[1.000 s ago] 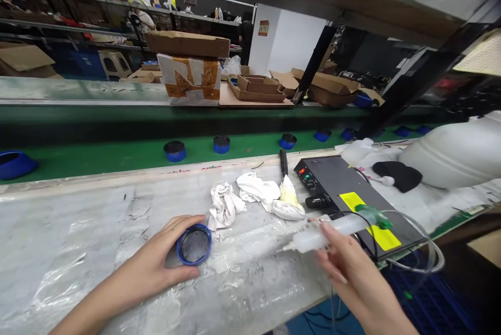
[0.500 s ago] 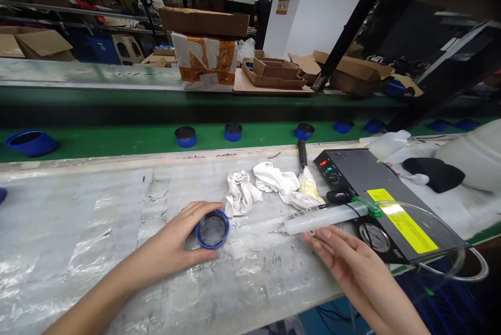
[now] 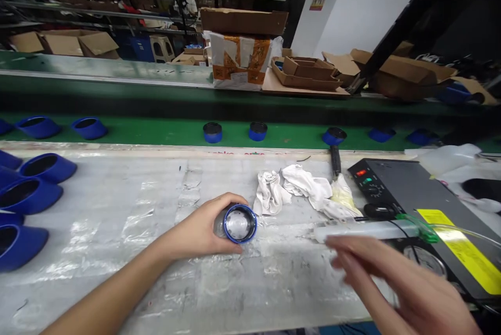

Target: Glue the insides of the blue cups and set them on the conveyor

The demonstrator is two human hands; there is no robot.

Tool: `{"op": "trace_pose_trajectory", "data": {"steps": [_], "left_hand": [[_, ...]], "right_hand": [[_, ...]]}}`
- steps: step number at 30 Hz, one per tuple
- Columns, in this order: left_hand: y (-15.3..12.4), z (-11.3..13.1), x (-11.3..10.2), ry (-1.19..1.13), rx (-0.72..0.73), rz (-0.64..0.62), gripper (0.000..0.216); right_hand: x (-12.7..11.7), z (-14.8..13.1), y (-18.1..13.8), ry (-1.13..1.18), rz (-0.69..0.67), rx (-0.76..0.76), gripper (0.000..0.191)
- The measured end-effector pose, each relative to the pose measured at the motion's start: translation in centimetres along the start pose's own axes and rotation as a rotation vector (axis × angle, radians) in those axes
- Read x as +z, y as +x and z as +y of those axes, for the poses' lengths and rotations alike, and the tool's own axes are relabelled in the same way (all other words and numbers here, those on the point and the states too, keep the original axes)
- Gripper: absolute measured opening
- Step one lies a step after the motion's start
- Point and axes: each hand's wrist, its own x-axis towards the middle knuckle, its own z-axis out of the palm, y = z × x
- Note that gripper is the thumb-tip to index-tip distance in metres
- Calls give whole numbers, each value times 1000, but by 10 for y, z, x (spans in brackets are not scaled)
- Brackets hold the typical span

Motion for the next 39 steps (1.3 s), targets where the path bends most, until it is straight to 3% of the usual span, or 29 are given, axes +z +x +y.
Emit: {"op": "trace_pose_trajectory", "data": {"steps": [1,2,5,9,14,18,23,27,31,39], "left_hand": [[0,-1,-1,-24,25,0,63],[0,-2,-2,-35,52,0,63],[-1,-6,-5,-27,131,-7,63],[-3,-10,-8,-109,150,-13,67],[0,-18,-8,-454,94,-49,80],[3,-21,-11,-642,44,-58,69],[1,-19,-15,-645,-26,-23,64],[1,-17,-13,-664,-49,-45,61],[3,-17,-12,-656,-43,-64,59],[4,-18,-13,-674,-36,-68,57]], "right_hand": [[6,3,22,-95,-111,-226,18],[15,8,43,-139,-174,-288,25],[49,20,94,-225,-335,-382,42],[73,28,108,-252,-482,-435,32],[60,34,88,-190,-374,-428,35],[63,37,75,-151,-339,-485,31],[58,27,61,-97,-179,-484,19],[52,10,49,-45,-135,-565,33],[65,3,45,-63,-151,-596,42],[70,14,43,-249,-63,-525,16]]}}
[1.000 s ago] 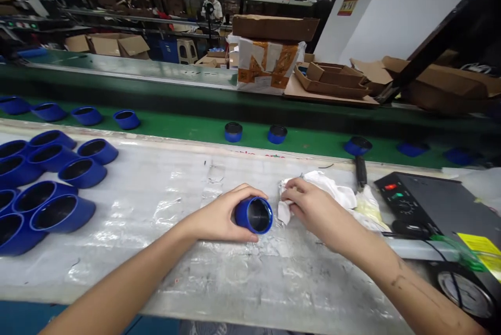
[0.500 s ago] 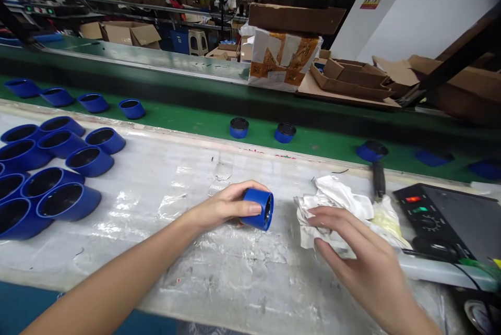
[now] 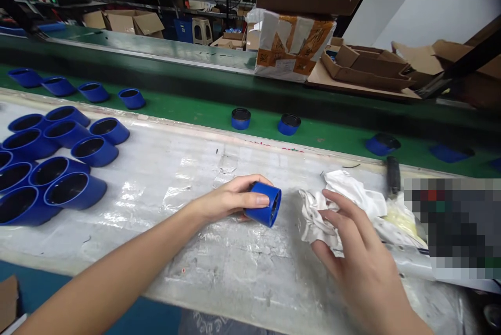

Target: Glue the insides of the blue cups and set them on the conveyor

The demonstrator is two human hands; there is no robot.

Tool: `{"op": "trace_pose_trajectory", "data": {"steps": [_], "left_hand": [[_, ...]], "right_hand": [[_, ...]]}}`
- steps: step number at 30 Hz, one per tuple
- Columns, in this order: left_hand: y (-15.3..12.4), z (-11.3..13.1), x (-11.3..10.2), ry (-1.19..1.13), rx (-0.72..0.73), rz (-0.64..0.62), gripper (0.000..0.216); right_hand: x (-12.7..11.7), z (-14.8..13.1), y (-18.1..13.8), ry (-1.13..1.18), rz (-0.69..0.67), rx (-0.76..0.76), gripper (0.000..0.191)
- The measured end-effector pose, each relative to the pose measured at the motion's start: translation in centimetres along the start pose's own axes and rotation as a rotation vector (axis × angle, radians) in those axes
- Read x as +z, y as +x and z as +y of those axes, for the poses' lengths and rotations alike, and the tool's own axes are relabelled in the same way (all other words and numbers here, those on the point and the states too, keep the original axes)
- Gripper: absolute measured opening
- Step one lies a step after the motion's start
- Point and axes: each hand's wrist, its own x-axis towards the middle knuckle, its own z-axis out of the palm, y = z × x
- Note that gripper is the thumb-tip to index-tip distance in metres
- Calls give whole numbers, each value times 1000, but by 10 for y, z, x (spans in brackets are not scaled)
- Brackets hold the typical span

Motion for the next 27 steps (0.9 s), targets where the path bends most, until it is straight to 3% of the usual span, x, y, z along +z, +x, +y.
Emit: {"op": "trace_pose_trajectory", "data": {"steps": [3,9,14,20,27], "left_hand": [[1,1,0,22,-9,-3,58],[1,5,1,86,-15,-27,60],[-1,3,-1,121,1,-36,58],[-3,4,-1,131,35,-58,48],[-3,9,3,158,51,-98,40]], "right_hand": [[1,-6,-1,11,-4,-12,18],[13,-17,7,69,-39,-59,42],[15,-19,20,107,-125,-89,38],[9,-23,31,274,-285,17,32],[-2,-21,43,585,-495,246,32]]}}
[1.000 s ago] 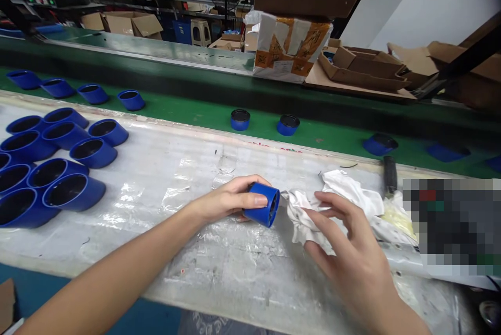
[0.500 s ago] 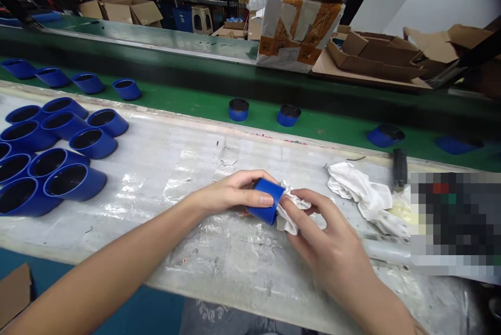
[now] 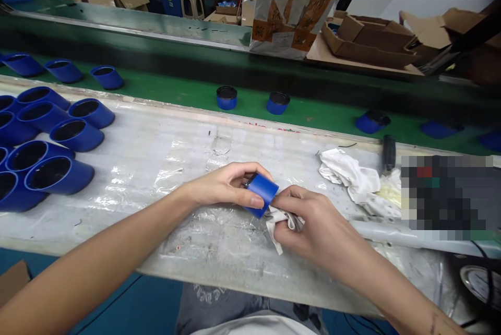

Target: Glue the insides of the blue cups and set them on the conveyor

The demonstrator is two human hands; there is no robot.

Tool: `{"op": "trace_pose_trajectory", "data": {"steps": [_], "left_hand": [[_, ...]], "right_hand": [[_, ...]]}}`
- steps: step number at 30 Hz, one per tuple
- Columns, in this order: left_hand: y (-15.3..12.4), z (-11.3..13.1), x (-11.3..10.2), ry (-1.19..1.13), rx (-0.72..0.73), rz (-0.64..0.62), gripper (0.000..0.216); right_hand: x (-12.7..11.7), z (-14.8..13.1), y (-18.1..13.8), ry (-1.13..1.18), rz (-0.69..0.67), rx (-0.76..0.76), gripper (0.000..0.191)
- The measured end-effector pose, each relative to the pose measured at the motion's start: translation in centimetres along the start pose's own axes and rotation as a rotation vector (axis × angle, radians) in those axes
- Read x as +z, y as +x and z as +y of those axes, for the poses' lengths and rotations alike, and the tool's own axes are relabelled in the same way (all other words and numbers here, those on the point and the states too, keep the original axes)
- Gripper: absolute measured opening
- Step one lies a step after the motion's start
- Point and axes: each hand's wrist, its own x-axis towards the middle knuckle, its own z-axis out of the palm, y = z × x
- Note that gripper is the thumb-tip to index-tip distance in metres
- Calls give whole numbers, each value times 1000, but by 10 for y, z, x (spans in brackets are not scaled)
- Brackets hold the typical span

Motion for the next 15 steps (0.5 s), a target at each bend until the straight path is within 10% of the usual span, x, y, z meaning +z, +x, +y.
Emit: {"op": "trace_pose_trajectory", "data": {"steps": [15], "left_hand": [[1,0,-5,38,-22,2,46]], "right_hand": [[-29,15,1,586,-410,219,28]]}}
